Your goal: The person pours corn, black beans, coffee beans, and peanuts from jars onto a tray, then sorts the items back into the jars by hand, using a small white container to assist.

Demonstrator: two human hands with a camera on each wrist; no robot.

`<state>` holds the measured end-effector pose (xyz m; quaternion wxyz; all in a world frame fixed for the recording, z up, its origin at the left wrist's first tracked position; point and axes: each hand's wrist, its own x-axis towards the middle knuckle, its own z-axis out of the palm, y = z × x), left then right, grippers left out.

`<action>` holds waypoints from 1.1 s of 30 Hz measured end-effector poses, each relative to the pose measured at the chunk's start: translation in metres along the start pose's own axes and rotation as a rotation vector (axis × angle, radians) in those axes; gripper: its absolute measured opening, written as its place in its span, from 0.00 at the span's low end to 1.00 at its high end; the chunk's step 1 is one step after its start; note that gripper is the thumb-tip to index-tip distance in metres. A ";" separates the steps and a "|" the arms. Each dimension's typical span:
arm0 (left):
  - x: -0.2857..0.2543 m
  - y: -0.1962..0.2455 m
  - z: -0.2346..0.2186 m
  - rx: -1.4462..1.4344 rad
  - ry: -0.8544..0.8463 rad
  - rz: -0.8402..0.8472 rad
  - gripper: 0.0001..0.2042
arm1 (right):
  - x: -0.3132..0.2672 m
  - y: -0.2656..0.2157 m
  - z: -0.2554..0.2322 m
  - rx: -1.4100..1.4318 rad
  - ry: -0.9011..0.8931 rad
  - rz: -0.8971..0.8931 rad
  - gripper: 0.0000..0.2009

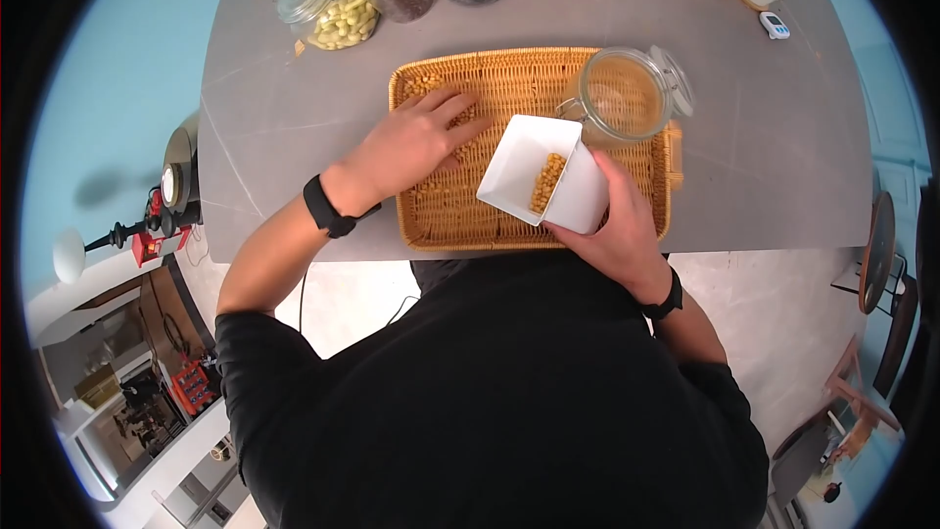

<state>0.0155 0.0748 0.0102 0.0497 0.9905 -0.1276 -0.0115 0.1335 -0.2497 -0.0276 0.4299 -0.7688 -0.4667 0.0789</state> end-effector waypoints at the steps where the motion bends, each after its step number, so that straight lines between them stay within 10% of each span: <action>1: -0.004 0.002 -0.001 0.017 -0.034 -0.020 0.25 | 0.000 0.000 0.000 -0.007 0.000 -0.001 0.52; 17: -0.010 -0.017 -0.010 0.045 -0.019 0.004 0.04 | 0.001 0.000 0.001 -0.018 0.001 -0.021 0.53; 26: 0.026 0.047 -0.072 -0.323 0.102 0.205 0.16 | 0.001 -0.001 0.003 -0.010 -0.009 0.011 0.53; 33: 0.041 0.018 -0.047 -0.478 0.182 0.329 0.10 | 0.001 -0.001 0.001 -0.016 0.012 -0.013 0.52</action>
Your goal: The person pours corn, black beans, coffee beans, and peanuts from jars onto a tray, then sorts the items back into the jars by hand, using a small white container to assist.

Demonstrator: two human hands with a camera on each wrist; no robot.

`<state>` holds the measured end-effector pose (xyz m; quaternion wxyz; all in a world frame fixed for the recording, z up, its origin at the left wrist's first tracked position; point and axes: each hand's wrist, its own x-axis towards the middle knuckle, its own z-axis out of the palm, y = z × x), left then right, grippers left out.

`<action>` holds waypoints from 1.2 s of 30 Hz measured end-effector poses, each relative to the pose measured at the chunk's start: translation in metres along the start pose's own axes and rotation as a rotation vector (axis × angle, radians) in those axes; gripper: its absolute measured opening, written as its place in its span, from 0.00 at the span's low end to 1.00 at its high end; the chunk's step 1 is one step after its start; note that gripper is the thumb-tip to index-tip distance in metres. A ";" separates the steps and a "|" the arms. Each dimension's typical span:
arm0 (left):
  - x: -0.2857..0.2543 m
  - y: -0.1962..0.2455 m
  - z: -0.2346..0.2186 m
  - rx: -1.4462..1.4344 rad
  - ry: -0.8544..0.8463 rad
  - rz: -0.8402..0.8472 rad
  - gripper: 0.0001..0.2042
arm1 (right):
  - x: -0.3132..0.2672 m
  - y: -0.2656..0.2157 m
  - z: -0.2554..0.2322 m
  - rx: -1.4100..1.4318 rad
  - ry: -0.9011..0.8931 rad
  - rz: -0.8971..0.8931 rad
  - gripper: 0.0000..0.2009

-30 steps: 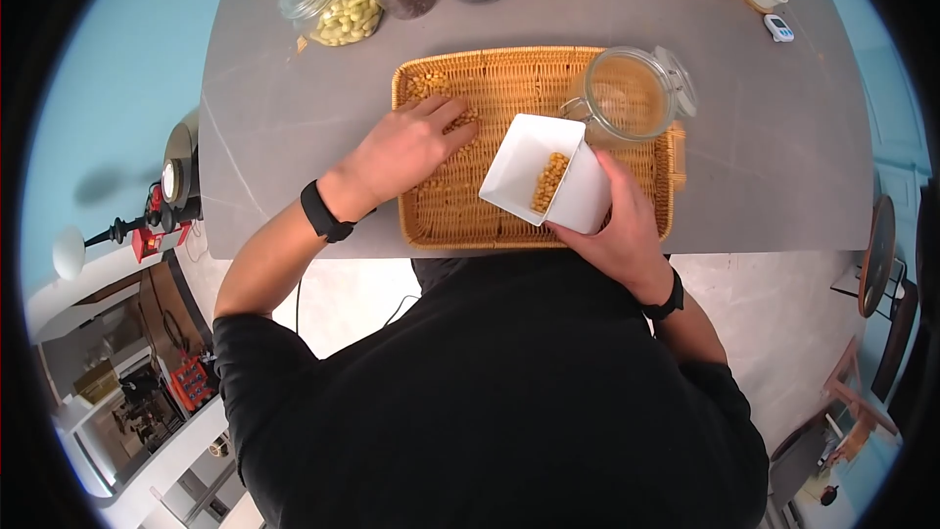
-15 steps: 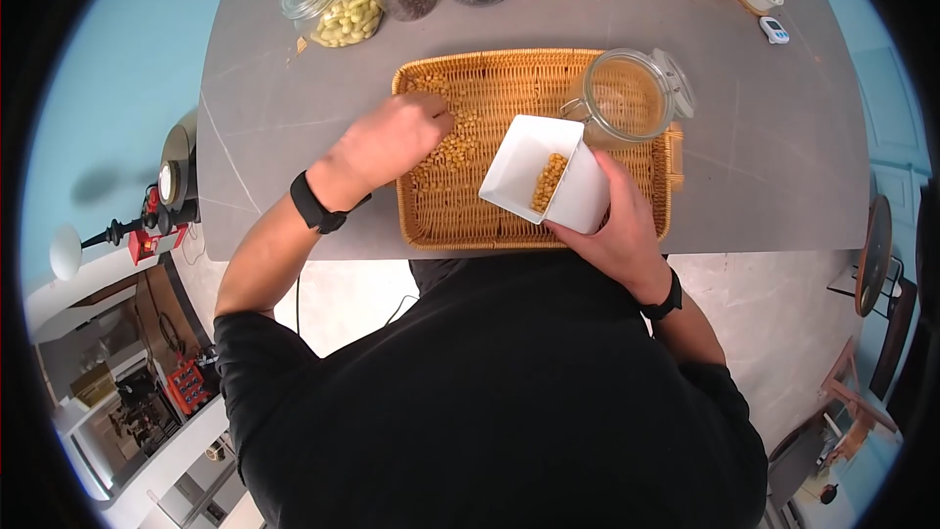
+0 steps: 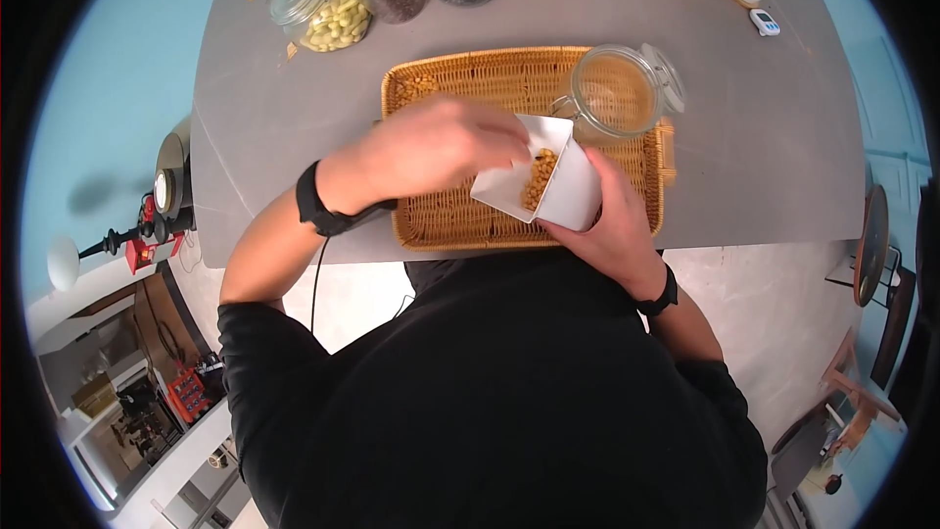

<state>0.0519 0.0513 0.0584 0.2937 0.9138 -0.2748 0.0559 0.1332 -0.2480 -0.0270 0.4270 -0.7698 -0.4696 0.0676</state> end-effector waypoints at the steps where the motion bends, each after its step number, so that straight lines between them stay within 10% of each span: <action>1: -0.003 -0.008 -0.002 -0.007 -0.011 -0.085 0.10 | 0.000 0.001 0.001 0.005 0.006 -0.002 0.52; 4: -0.023 -0.035 0.000 0.103 -0.124 -0.371 0.17 | 0.001 -0.002 -0.002 0.012 -0.003 -0.016 0.49; 10: -0.053 -0.039 0.022 0.521 -0.244 -0.345 0.38 | 0.000 0.000 -0.001 0.021 -0.004 -0.020 0.52; 19: -0.067 -0.008 0.012 0.556 -0.362 -0.475 0.39 | 0.002 -0.002 -0.004 0.012 -0.009 -0.034 0.48; 36: -0.063 -0.037 0.010 0.430 -0.313 -0.319 0.07 | 0.004 -0.003 -0.003 0.022 -0.017 -0.022 0.49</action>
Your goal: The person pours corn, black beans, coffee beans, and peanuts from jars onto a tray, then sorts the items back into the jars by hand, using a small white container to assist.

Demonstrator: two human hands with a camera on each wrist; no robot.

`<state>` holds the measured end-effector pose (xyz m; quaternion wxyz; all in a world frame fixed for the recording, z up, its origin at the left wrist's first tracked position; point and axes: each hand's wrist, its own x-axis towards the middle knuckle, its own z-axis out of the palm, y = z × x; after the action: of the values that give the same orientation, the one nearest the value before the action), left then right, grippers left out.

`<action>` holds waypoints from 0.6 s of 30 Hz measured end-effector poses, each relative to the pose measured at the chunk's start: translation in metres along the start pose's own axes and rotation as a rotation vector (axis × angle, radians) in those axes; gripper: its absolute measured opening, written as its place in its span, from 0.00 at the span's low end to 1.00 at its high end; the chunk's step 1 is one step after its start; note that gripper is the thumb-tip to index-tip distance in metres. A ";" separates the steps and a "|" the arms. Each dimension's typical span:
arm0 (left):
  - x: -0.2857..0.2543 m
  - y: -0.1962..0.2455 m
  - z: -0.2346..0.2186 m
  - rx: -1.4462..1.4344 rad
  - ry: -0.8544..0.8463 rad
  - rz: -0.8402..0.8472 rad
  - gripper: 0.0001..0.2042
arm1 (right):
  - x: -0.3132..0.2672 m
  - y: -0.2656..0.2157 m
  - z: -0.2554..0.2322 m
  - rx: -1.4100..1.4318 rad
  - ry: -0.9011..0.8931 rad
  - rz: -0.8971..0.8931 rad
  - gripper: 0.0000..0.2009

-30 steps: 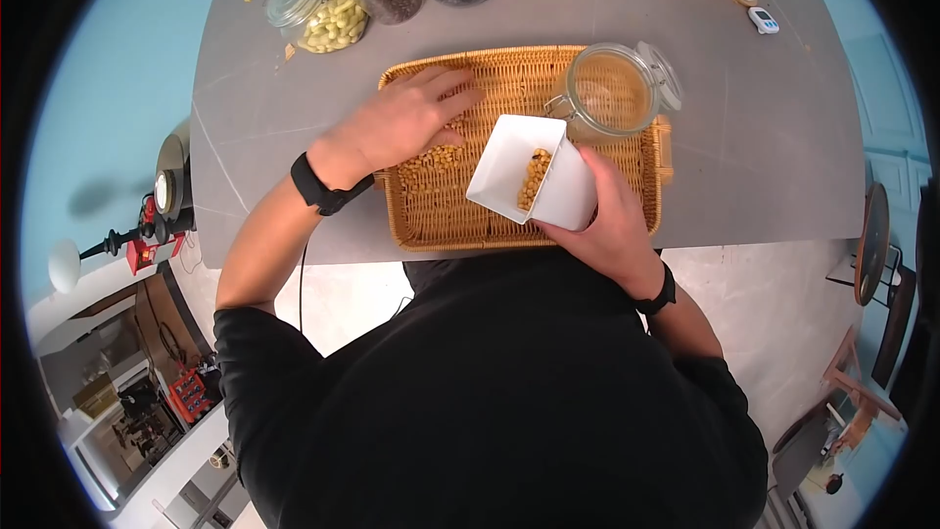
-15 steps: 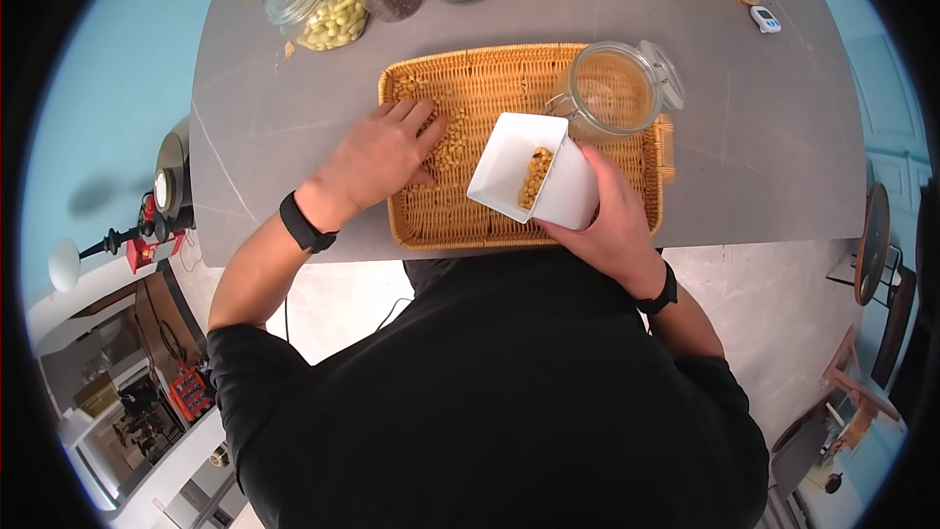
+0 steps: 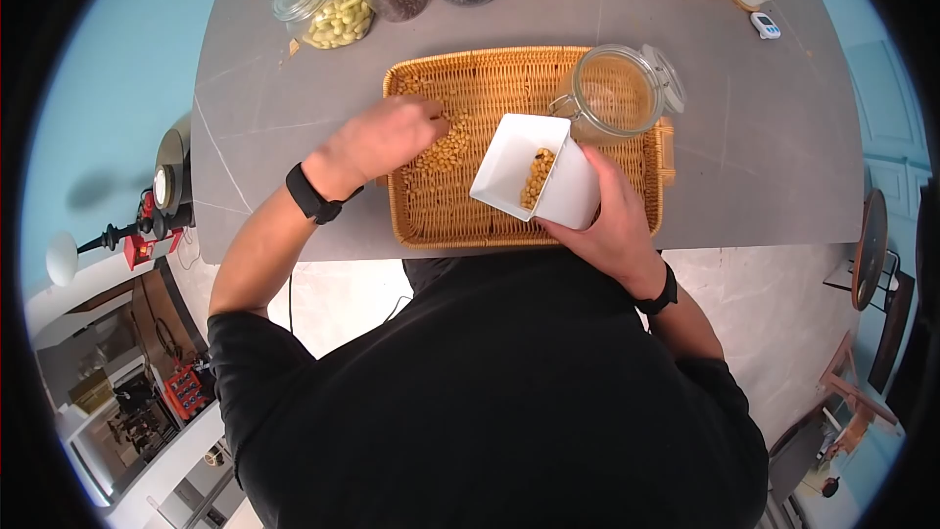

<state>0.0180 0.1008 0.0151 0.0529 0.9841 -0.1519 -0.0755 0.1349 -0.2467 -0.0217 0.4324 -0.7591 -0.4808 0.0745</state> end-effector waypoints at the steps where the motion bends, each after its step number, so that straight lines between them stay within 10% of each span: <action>1: 0.000 -0.001 -0.002 -0.012 0.005 0.000 0.07 | -0.001 0.001 0.001 0.003 0.002 0.007 0.50; 18: 0.042 0.076 -0.052 -0.416 0.261 0.259 0.18 | -0.002 0.003 0.004 0.002 0.016 0.032 0.53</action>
<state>0.0441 0.0203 0.0707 0.2820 0.9260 -0.2493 0.0300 0.1338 -0.2469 -0.0274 0.4356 -0.7669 -0.4651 0.0759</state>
